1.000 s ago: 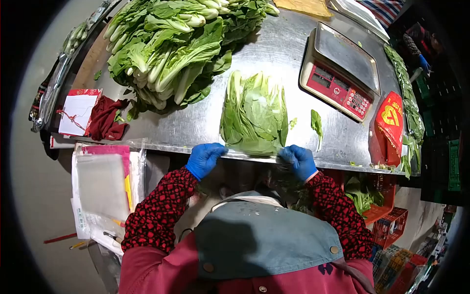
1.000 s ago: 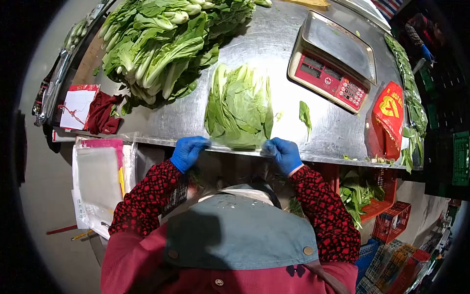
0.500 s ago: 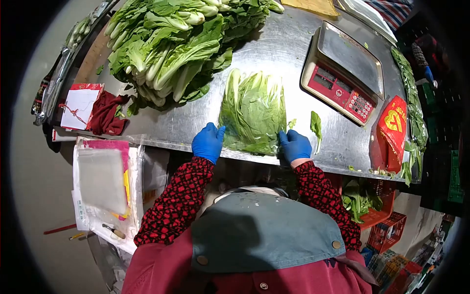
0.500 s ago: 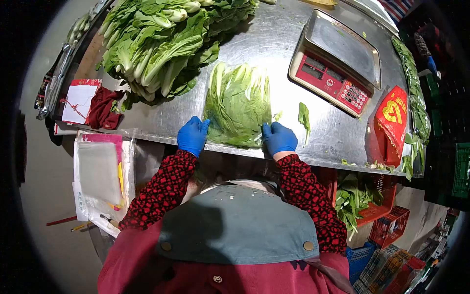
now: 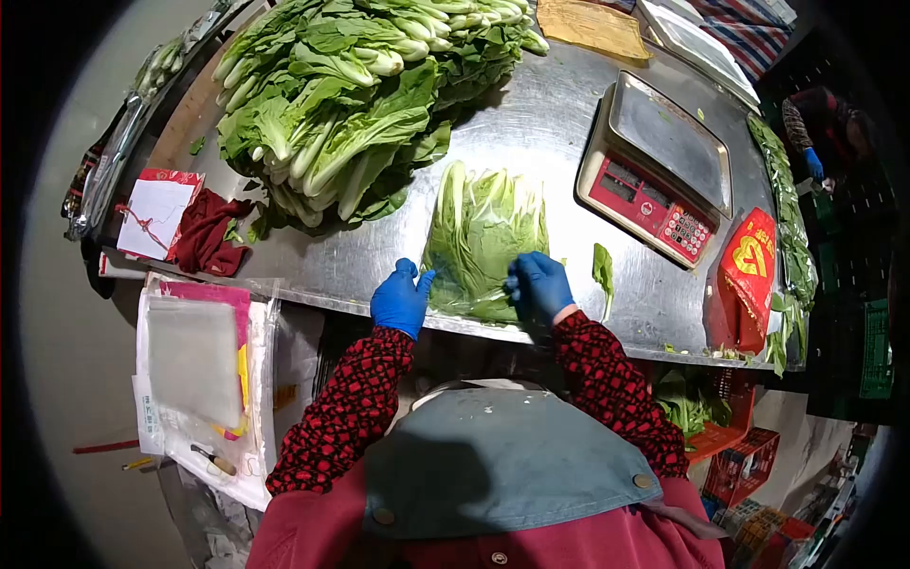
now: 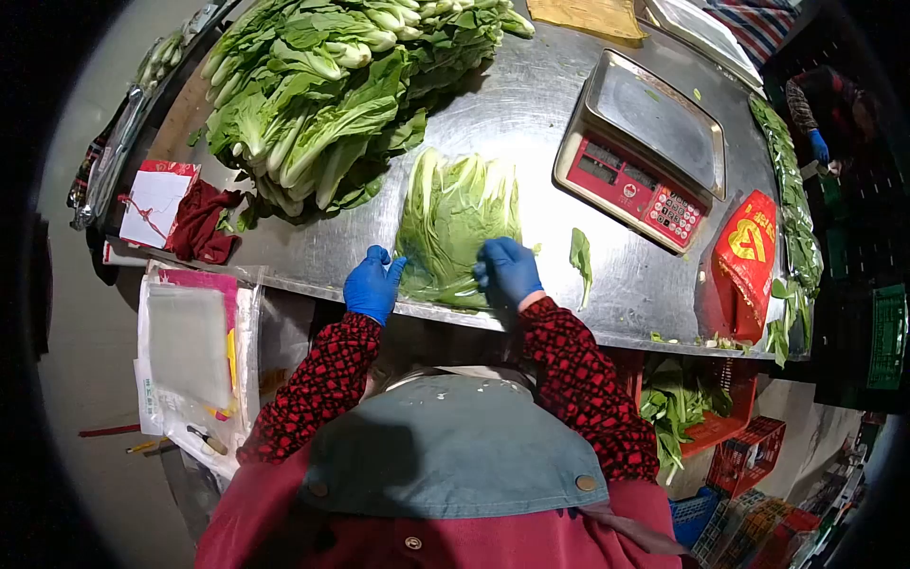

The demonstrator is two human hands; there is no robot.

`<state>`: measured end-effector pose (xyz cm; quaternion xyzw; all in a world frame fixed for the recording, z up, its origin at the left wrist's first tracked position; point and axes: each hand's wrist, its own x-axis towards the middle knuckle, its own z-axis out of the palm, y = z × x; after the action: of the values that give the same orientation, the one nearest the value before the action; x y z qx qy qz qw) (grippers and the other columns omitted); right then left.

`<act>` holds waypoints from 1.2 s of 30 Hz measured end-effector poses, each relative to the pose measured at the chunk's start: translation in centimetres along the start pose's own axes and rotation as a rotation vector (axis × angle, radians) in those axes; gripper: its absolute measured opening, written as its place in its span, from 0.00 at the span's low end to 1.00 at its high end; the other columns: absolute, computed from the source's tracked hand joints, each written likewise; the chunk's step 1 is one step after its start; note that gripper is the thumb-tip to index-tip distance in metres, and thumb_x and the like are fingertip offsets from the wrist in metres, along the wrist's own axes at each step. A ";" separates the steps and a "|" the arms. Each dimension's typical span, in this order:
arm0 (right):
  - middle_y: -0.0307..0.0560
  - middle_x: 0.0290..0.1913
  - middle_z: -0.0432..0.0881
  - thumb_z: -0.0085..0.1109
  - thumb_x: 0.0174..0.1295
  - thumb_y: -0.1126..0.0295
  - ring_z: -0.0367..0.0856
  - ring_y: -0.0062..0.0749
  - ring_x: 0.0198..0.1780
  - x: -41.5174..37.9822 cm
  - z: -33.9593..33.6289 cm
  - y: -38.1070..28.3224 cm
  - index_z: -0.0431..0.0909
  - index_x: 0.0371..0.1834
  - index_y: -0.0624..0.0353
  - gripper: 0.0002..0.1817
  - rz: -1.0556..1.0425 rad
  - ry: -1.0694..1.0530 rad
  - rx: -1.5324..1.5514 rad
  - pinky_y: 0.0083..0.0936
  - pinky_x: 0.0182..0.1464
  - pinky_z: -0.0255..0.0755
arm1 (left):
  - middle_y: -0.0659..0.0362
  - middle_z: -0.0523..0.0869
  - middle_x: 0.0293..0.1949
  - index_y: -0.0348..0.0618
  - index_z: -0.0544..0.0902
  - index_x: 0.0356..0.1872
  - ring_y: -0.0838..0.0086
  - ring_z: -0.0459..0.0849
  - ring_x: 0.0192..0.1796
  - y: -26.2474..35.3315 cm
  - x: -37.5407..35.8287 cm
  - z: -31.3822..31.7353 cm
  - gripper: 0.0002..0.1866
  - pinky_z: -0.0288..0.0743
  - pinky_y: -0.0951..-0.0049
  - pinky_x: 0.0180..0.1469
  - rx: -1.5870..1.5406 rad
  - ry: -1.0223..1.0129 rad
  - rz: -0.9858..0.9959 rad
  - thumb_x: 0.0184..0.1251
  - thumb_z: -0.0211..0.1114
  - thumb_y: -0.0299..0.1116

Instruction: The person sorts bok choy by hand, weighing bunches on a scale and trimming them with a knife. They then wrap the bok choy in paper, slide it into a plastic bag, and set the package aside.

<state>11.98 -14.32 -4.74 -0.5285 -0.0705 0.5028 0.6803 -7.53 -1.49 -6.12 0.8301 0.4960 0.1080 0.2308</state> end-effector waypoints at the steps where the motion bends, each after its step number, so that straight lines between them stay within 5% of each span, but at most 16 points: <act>1: 0.40 0.23 0.72 0.49 0.67 0.69 0.68 0.24 0.20 0.2 -1.9 -0.7 0.71 0.30 0.58 0.08 0.090 0.065 -0.069 0.20 0.22 0.63 | 0.47 0.84 0.32 0.42 0.71 0.41 0.49 0.83 0.35 0.0 0.0 0.1 0.21 0.74 0.54 0.36 -0.009 0.003 0.003 0.63 0.61 0.50; 3: 0.42 0.24 0.75 0.49 0.67 0.67 0.74 0.25 0.24 -0.3 -4.1 -2.1 0.72 0.33 0.60 0.08 0.126 0.070 -0.072 0.20 0.25 0.69 | 0.47 0.83 0.29 0.42 0.72 0.38 0.49 0.82 0.33 0.0 -0.1 0.1 0.20 0.73 0.54 0.34 -0.024 0.017 -0.002 0.62 0.62 0.49; 5: 0.45 0.22 0.76 0.52 0.67 0.66 0.74 0.29 0.22 -0.2 -5.0 -0.8 0.74 0.36 0.62 0.10 -0.159 0.143 -0.471 0.21 0.26 0.70 | 0.46 0.82 0.26 0.41 0.72 0.35 0.48 0.81 0.31 -0.3 0.7 0.3 0.19 0.72 0.55 0.33 -0.033 0.035 0.003 0.61 0.64 0.48; 8: 0.54 0.51 0.77 0.71 0.46 0.57 0.78 0.45 0.46 -4.9 0.0 -4.1 0.70 0.56 0.55 0.33 -0.880 0.018 -1.356 0.35 0.46 0.73 | 0.49 0.82 0.25 0.37 0.75 0.30 0.58 0.82 0.28 -1.2 1.9 0.5 0.17 0.74 0.61 0.34 -0.250 -0.076 -0.069 0.61 0.64 0.44; 9: 0.54 0.57 0.72 0.72 0.42 0.56 0.74 0.50 0.51 -6.4 1.9 -4.8 0.67 0.60 0.51 0.39 -0.944 -0.028 -1.512 0.39 0.49 0.71 | 0.49 0.82 0.25 0.37 0.75 0.30 0.58 0.82 0.28 -1.3 2.6 0.6 0.17 0.74 0.61 0.34 -0.248 -0.079 -0.063 0.61 0.64 0.44; 11: 0.54 0.65 0.65 0.72 0.37 0.57 0.68 0.62 0.58 -7.1 4.1 -4.6 0.63 0.67 0.44 0.47 -0.998 -0.079 -1.773 0.47 0.52 0.67 | 0.55 0.80 0.20 0.35 0.77 0.30 0.69 0.79 0.25 -0.2 4.4 0.1 0.18 0.73 0.67 0.32 -0.650 -0.458 -0.095 0.60 0.65 0.44; 13: 0.54 0.65 0.65 0.70 0.40 0.61 0.69 0.64 0.56 -3.4 2.3 -2.2 0.61 0.68 0.43 0.46 -1.121 0.185 -2.045 0.46 0.52 0.68 | 0.62 0.77 0.18 0.37 0.80 0.33 0.79 0.76 0.23 4.7 3.8 -3.0 0.14 0.71 0.76 0.28 -0.832 -0.501 -0.033 0.65 0.61 0.40; 14: 0.54 0.65 0.66 0.63 0.46 0.73 0.70 0.61 0.58 -4.0 2.4 -4.0 0.62 0.68 0.45 0.41 -0.869 0.047 -1.757 0.44 0.56 0.69 | 0.63 0.77 0.18 0.38 0.81 0.35 0.80 0.76 0.23 8.0 3.1 -6.0 0.12 0.71 0.78 0.28 -0.975 -0.595 -0.074 0.67 0.60 0.39; 16: 0.56 0.63 0.70 0.52 0.48 0.83 0.73 0.49 0.60 -3.3 -0.6 -5.1 0.66 0.66 0.50 0.37 -0.939 0.007 -1.140 0.34 0.59 0.69 | 0.65 0.79 0.25 0.42 0.81 0.41 0.82 0.78 0.29 10.5 2.8 -8.2 0.13 0.72 0.83 0.32 -1.129 -0.554 0.038 0.70 0.57 0.41; 17: 0.54 0.60 0.75 0.44 0.49 0.87 0.74 0.32 0.60 -3.5 -1.8 -6.5 0.69 0.64 0.55 0.34 -0.865 0.021 -0.890 0.26 0.62 0.66 | 0.65 0.80 0.29 0.43 0.81 0.43 0.81 0.80 0.32 11.3 2.6 -8.7 0.15 0.73 0.83 0.34 -1.204 -0.487 0.084 0.70 0.56 0.44; 19: 0.45 0.59 0.75 0.41 0.62 0.82 0.75 0.30 0.57 -4.9 -4.6 -9.3 0.69 0.63 0.61 0.24 -0.514 0.065 -0.310 0.27 0.60 0.68 | 0.64 0.81 0.32 0.43 0.80 0.46 0.80 0.80 0.36 11.0 2.7 -8.9 0.18 0.72 0.80 0.40 -1.078 -0.262 0.151 0.71 0.55 0.46; 21: 0.50 0.63 0.70 0.51 0.66 0.65 0.73 0.38 0.60 -4.7 -11.4 -8.7 0.59 0.68 0.60 0.28 -0.355 0.108 -0.051 0.37 0.61 0.69 | 0.66 0.80 0.31 0.41 0.79 0.46 0.82 0.78 0.34 8.5 2.9 -7.4 0.13 0.70 0.82 0.40 -1.050 -0.157 0.095 0.71 0.56 0.39; 24: 0.56 0.65 0.67 0.50 0.66 0.55 0.69 0.51 0.63 -7.3 -16.6 -6.0 0.58 0.69 0.57 0.31 0.035 -0.012 0.595 0.49 0.66 0.61 | 0.62 0.81 0.30 0.39 0.79 0.43 0.78 0.79 0.33 2.2 2.2 -1.8 0.11 0.72 0.78 0.41 -0.848 -0.071 0.013 0.71 0.55 0.36; 27: 0.55 0.62 0.71 0.49 0.67 0.57 0.70 0.53 0.62 -8.4 -18.2 -4.6 0.61 0.67 0.55 0.27 0.069 0.162 0.677 0.53 0.63 0.63 | 0.50 0.81 0.37 0.39 0.80 0.41 0.59 0.80 0.39 -1.4 0.2 2.6 0.09 0.73 0.63 0.45 -0.399 0.196 0.306 0.64 0.59 0.31; 30: 0.54 0.64 0.69 0.48 0.67 0.57 0.69 0.51 0.63 -8.5 -17.6 -6.0 0.62 0.67 0.57 0.27 0.128 0.148 0.639 0.50 0.65 0.61 | 0.51 0.81 0.38 0.40 0.80 0.39 0.57 0.78 0.40 1.4 -1.3 0.8 0.08 0.72 0.61 0.45 -0.095 0.227 0.504 0.60 0.62 0.31; 36: 0.54 0.64 0.69 0.48 0.67 0.56 0.68 0.52 0.64 -7.5 -19.8 -5.2 0.62 0.67 0.57 0.28 0.161 0.112 0.679 0.51 0.66 0.59 | 0.52 0.81 0.34 0.41 0.79 0.36 0.56 0.78 0.39 2.4 -1.3 0.7 0.07 0.72 0.61 0.44 -0.058 0.233 0.483 0.58 0.64 0.30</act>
<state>23.97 -32.49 -5.93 -0.3028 0.1801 0.5199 0.7782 -6.02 -3.83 -5.47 0.8993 0.3034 0.2690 0.1635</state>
